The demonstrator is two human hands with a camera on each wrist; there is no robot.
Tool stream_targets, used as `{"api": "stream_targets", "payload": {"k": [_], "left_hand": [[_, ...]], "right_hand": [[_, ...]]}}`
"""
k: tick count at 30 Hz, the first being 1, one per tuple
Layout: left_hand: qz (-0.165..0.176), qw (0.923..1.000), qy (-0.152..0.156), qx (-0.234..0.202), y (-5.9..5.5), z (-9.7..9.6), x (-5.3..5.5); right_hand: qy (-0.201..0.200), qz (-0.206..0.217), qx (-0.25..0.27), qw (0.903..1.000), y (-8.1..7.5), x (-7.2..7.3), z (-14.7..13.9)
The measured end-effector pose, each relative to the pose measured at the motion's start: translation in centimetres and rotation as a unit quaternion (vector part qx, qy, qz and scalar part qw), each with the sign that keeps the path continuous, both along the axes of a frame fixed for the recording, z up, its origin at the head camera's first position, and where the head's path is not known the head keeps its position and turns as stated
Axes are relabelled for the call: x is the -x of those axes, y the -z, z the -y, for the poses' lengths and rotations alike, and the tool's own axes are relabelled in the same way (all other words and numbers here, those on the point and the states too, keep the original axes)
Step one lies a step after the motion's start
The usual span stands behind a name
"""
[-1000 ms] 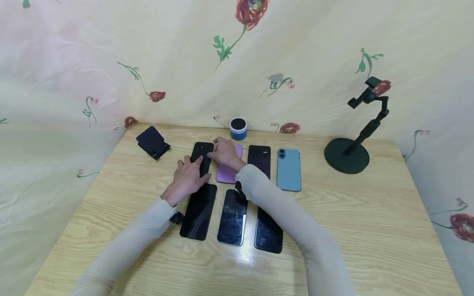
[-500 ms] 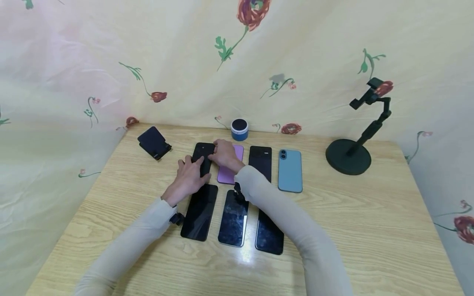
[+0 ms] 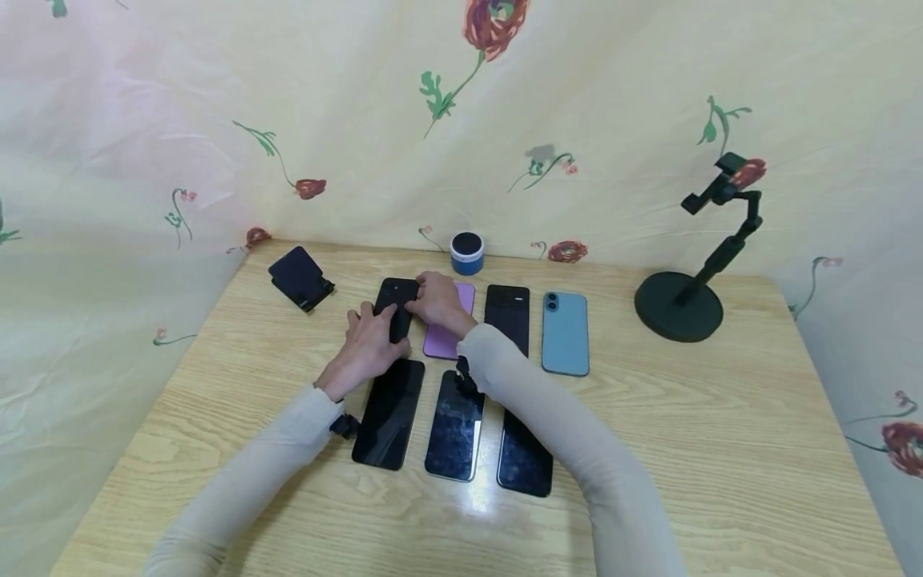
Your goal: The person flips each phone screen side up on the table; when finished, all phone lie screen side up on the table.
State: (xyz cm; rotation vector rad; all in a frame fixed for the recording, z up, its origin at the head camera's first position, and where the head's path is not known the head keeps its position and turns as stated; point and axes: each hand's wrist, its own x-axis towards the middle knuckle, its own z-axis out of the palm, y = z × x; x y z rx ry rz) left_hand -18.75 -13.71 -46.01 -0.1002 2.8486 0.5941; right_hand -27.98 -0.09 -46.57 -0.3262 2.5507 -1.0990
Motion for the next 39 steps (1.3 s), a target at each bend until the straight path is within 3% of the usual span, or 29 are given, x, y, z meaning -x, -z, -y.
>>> {"api": "stream_targets", "payload": {"k": [8, 18, 23, 32, 39], "left_hand": [[0.005, 0.9999, 0.002, -0.014, 0.0, 0.2, 0.1], [0.003, 0.9974, 0.031, -0.066, -0.8, 0.9, 0.3], [-0.010, 0.9913, 0.055, -0.119, -1.0, 1.9, 0.6], [-0.005, 0.9830, 0.058, -0.174, -1.2, 2.8, 0.7], [0.008, 0.9714, 0.052, -0.232, -1.5, 3.3, 0.7]], "right_hand": [[0.007, -0.007, 0.028, 0.9996, 0.2, -0.5, -0.4], [0.060, 0.023, 0.136, 0.9887, -0.3, -1.4, -1.2], [0.076, 0.015, 0.178, 0.9809, -0.5, -1.6, -1.4], [0.073, 0.037, 0.226, 0.9707, -0.7, -2.1, -1.2], [0.044, 0.043, 0.208, 0.9763, -0.4, -2.3, -0.7]]}}
